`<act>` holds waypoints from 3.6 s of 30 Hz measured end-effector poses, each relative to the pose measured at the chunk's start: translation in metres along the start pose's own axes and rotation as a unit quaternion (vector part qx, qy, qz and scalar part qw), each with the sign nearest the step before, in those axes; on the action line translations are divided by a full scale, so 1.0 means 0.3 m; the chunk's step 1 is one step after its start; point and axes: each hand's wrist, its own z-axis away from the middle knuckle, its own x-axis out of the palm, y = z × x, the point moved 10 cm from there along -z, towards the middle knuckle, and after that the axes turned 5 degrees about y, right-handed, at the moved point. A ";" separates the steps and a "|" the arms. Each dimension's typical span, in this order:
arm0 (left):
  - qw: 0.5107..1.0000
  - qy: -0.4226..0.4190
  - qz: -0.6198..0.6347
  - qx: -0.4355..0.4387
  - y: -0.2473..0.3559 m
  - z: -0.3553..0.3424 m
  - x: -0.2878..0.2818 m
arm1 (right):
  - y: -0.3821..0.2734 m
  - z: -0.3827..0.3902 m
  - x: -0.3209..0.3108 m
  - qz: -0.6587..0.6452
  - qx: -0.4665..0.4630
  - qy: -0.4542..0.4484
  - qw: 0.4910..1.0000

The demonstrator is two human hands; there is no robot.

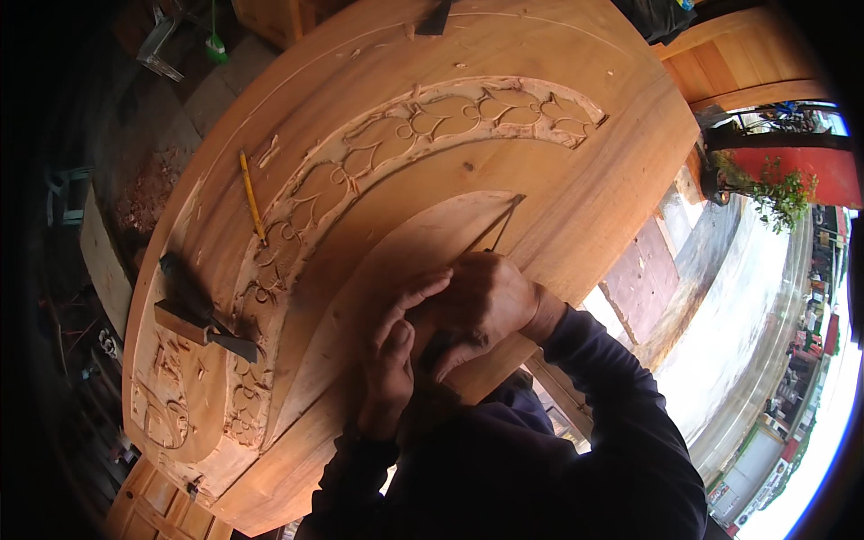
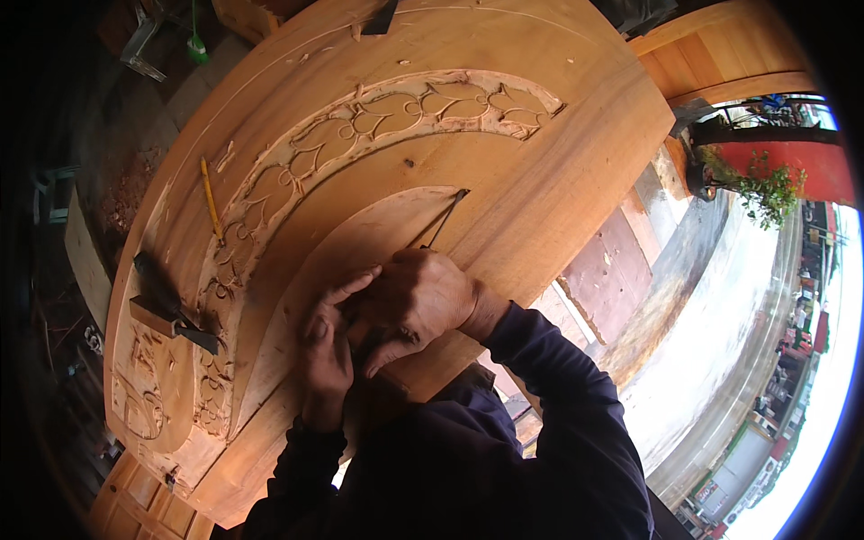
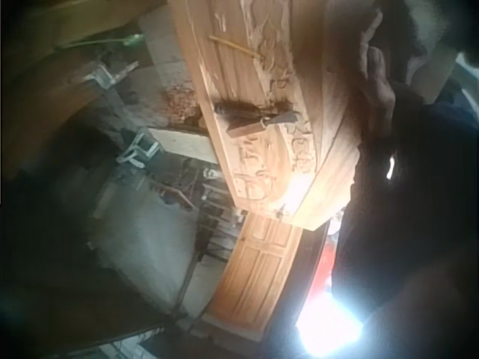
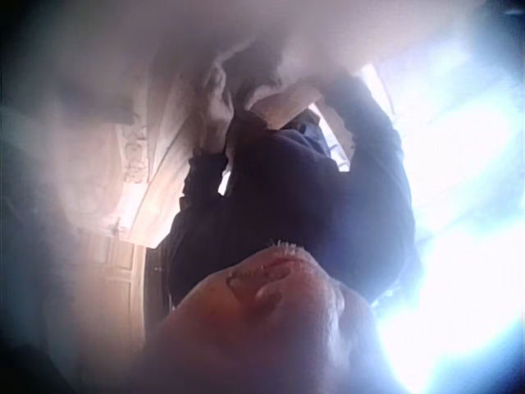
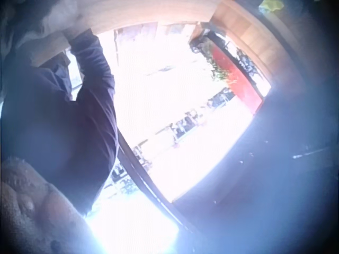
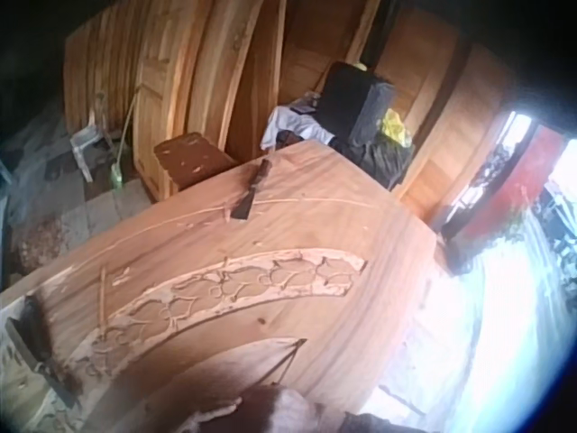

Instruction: The person carves decorative patterns into a large wooden door using a chisel. They use both hands to guide the tool along the wood, removing shavings to reveal the design.

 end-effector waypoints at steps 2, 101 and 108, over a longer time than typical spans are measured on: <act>0.999 -0.003 -0.046 -0.015 -0.001 0.026 0.031 | 0.001 0.004 -0.026 -0.016 -0.018 0.005 1.000; 0.640 0.539 -0.522 0.166 0.249 0.938 -0.498 | -0.416 -0.195 0.673 -0.215 0.139 -0.480 0.839; 0.669 0.573 -0.386 0.274 0.267 0.782 -0.629 | -0.540 -0.277 0.680 -0.171 0.123 -0.531 0.821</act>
